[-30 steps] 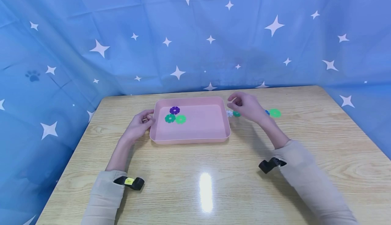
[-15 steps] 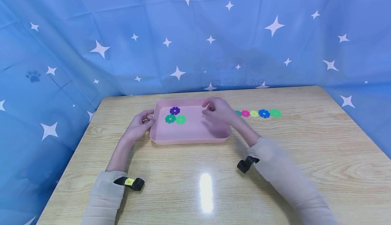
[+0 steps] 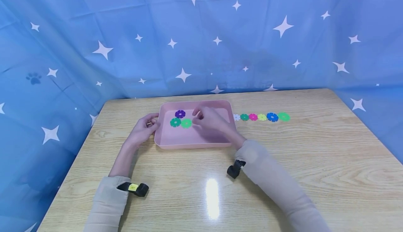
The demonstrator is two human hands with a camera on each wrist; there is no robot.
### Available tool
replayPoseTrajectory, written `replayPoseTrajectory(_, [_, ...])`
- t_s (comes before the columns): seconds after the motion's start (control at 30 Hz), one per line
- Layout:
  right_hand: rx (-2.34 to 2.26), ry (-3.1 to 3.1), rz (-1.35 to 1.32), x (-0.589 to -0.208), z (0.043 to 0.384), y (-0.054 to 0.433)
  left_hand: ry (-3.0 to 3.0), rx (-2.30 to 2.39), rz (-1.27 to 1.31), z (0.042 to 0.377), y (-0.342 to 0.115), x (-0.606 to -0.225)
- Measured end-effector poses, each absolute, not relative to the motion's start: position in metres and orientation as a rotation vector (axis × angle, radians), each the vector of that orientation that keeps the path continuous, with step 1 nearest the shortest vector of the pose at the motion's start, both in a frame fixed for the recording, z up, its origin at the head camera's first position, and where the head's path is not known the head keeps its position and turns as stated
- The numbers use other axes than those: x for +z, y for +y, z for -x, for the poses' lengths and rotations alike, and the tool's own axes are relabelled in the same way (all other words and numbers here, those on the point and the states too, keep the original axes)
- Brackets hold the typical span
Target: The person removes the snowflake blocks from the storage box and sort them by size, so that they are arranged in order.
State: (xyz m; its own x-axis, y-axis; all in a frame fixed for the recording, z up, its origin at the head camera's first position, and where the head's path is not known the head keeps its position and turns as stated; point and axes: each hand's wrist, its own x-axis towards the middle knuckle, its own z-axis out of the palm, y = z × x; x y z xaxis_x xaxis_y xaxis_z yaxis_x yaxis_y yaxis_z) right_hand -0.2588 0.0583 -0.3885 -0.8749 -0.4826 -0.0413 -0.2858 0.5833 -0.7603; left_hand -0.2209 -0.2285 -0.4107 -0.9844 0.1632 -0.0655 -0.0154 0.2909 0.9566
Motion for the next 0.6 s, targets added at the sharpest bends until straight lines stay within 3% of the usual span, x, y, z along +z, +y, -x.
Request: replayPoseTrajectory(0.6, [-0.992, 2.638, 0.589, -0.395, 0.263, 0.021, 2.397, 1.775, -0.124, 0.219, -0.228, -0.408])
